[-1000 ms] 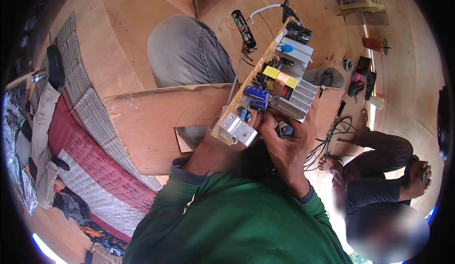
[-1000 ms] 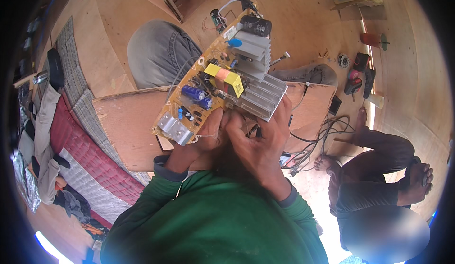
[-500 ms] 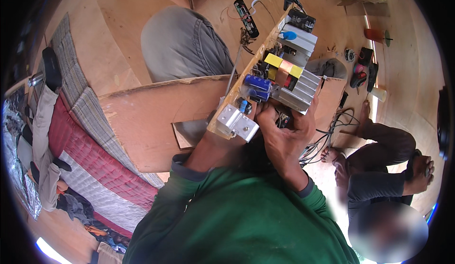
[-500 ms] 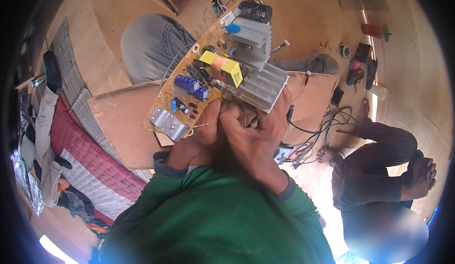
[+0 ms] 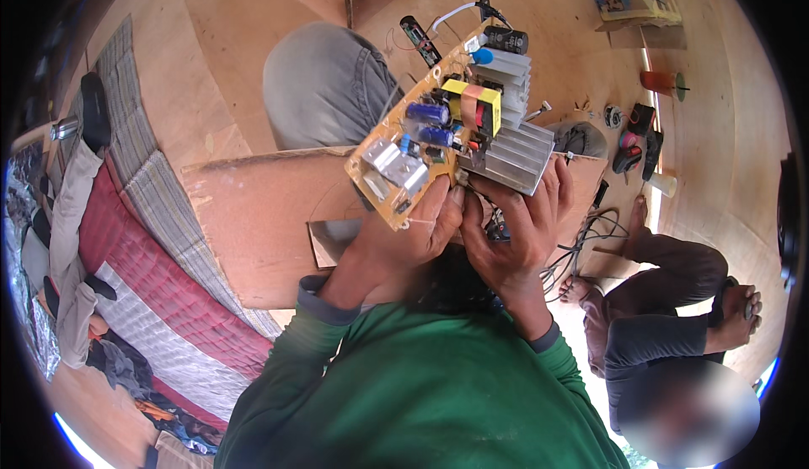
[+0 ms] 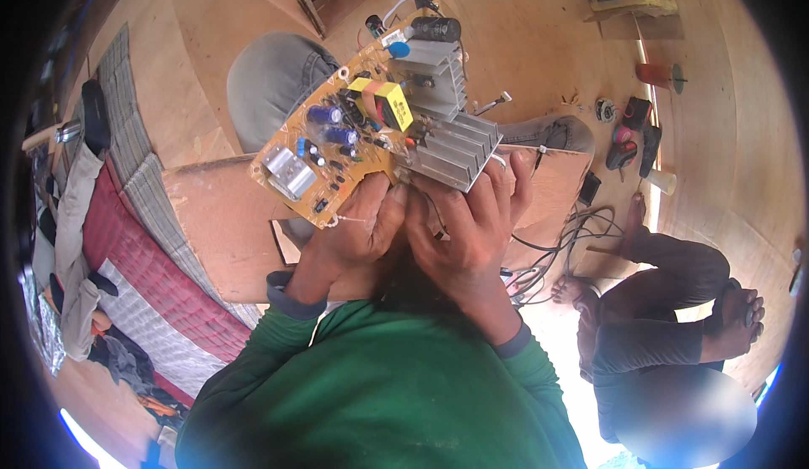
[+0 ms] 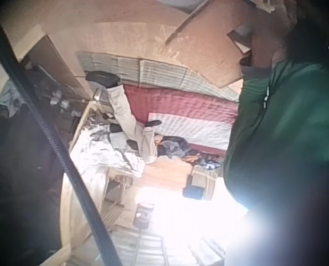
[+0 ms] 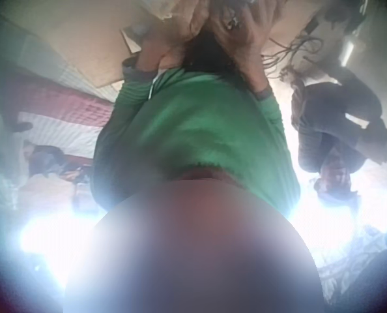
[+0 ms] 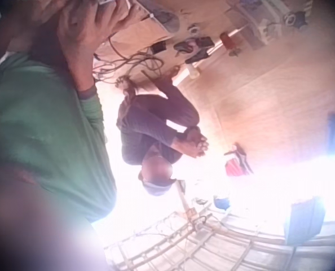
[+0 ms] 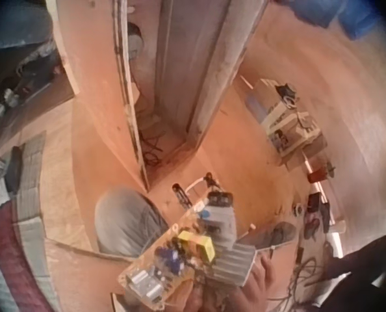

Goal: The person works on a circuit board, connecting wires and adjusting components. They then pick up a black plastic casing, inspect it, and place it back down.

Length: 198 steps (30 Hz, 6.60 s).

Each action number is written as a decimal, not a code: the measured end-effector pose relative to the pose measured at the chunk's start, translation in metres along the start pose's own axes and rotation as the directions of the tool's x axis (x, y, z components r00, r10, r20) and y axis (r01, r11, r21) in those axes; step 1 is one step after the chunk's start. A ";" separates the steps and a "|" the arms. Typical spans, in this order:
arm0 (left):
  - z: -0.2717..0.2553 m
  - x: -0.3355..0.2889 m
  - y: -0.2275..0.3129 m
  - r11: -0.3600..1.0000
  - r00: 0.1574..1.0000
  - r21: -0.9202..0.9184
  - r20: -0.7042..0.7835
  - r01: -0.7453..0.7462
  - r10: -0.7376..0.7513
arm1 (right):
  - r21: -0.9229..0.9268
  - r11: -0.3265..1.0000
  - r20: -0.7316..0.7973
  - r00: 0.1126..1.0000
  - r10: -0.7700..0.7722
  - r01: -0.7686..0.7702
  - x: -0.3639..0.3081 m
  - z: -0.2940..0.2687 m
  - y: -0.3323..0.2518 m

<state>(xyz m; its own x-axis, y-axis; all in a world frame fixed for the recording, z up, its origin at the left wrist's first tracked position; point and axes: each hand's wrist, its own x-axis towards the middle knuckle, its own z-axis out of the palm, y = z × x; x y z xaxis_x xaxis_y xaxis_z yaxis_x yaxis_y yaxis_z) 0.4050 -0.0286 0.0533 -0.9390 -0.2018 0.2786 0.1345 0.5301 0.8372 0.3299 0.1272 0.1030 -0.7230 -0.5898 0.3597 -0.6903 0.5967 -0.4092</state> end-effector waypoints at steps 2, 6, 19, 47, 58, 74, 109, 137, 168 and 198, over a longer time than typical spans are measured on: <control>-0.004 -0.001 0.003 0.999 0.998 -0.009 0.042 0.047 -0.047 | -0.021 1.000 -0.007 1.000 -0.023 0.023 0.000 0.001 -0.001; -0.005 -0.001 0.003 0.999 0.998 -0.017 0.038 0.041 -0.040 | -0.022 0.999 -0.010 0.999 -0.031 0.031 0.003 0.000 -0.001; 0.010 -0.010 -0.003 0.954 0.983 -0.237 0.013 0.181 -0.183 | -0.039 0.998 -0.022 0.999 -0.041 0.040 0.004 0.003 -0.003; 0.003 -0.015 -0.009 0.905 0.931 -0.237 0.183 0.353 -0.315 | -0.074 0.996 -0.067 0.996 -0.062 0.057 -0.001 0.015 -0.001; -0.008 -0.019 -0.017 0.960 0.981 0.236 0.150 -0.153 0.120 | 0.053 0.998 0.073 0.997 0.009 -0.013 0.015 -0.004 -0.004; -0.001 -0.022 -0.022 0.977 0.982 0.117 0.089 -0.178 0.169 | 0.095 0.991 0.121 0.989 0.082 -0.093 0.023 -0.008 -0.012; 0.002 -0.031 -0.024 0.843 0.936 0.428 0.273 -0.325 0.222 | 0.097 0.982 0.218 0.966 0.137 -0.162 0.019 -0.017 -0.013; 0.006 -0.028 -0.005 1.000 1.000 0.006 0.032 0.000 0.000 | 0.212 0.923 0.126 0.946 0.300 -0.321 0.021 -0.005 -0.018; 0.090 -0.114 -0.041 0.836 0.741 0.394 0.410 0.382 -0.532 | 0.331 0.808 0.196 0.873 0.447 -0.488 0.012 -0.001 -0.016; -0.008 -0.046 -0.006 0.435 0.834 0.719 0.523 -0.542 0.173 | 0.166 0.968 0.139 0.976 0.165 -0.188 0.004 -0.003 -0.004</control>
<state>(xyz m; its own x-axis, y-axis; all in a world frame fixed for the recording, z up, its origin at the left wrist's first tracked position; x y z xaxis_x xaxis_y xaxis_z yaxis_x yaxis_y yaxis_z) 0.4499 -0.0288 0.0391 -0.9258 0.3546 0.1311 0.3393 0.9323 -0.1255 0.3295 0.1237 0.1087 -0.8165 -0.5527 0.1671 -0.5281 0.5978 -0.6032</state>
